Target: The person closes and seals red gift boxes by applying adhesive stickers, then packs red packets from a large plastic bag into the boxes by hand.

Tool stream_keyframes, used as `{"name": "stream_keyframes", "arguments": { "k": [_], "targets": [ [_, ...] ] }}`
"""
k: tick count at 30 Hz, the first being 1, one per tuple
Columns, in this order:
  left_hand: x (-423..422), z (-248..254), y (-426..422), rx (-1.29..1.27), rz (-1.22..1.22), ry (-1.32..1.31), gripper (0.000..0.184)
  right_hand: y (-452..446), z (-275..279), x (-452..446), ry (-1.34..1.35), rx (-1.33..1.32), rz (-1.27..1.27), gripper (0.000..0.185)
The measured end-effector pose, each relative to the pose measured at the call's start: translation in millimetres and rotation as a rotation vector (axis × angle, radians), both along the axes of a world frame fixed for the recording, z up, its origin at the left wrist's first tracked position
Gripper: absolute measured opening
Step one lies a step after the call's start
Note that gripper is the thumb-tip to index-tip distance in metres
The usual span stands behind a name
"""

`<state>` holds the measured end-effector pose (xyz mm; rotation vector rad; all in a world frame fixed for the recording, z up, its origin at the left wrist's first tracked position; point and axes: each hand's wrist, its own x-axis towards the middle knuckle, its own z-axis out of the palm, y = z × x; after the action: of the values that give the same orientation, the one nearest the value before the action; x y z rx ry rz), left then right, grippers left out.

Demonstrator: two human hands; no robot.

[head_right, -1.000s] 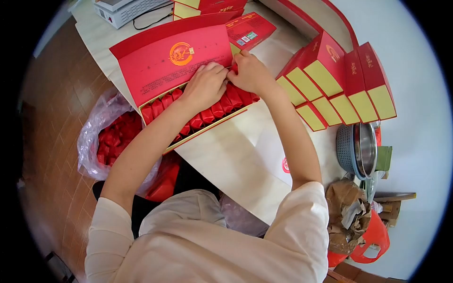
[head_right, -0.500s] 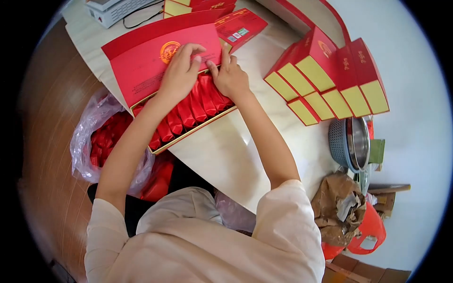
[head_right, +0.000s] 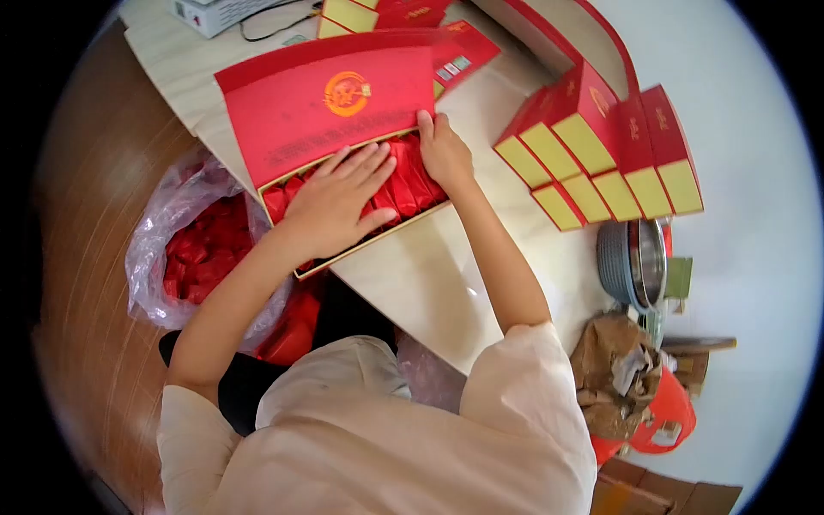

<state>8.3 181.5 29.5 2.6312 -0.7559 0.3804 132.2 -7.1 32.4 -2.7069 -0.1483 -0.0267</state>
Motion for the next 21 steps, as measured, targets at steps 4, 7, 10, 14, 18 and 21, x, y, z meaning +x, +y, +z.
{"name": "stream_keyframes", "arguments": {
  "k": [4,7,10,14,18,21],
  "targets": [
    [11,-4,0,-0.112,-0.027,0.039,0.061,-26,2,-1,-0.124,0.441,0.013,0.045],
    [14,1,8,-0.240,-0.083,0.111,0.053,-74,3,-20,-0.195,0.684,0.022,0.028],
    [15,0,11,-0.360,-0.098,0.159,0.048,-131,-18,-67,-0.404,0.244,-0.126,0.018],
    [15,4,13,-0.394,-0.112,0.190,0.045,-159,-32,-133,-0.470,-0.119,-0.141,0.009],
    [15,5,14,-0.431,-0.122,0.210,0.045,-161,-50,-158,-0.538,-0.179,-0.222,0.006],
    [14,5,14,-0.431,-0.122,0.194,0.045,-161,-51,-156,-0.574,-0.200,-0.215,0.005]
  ]
}}
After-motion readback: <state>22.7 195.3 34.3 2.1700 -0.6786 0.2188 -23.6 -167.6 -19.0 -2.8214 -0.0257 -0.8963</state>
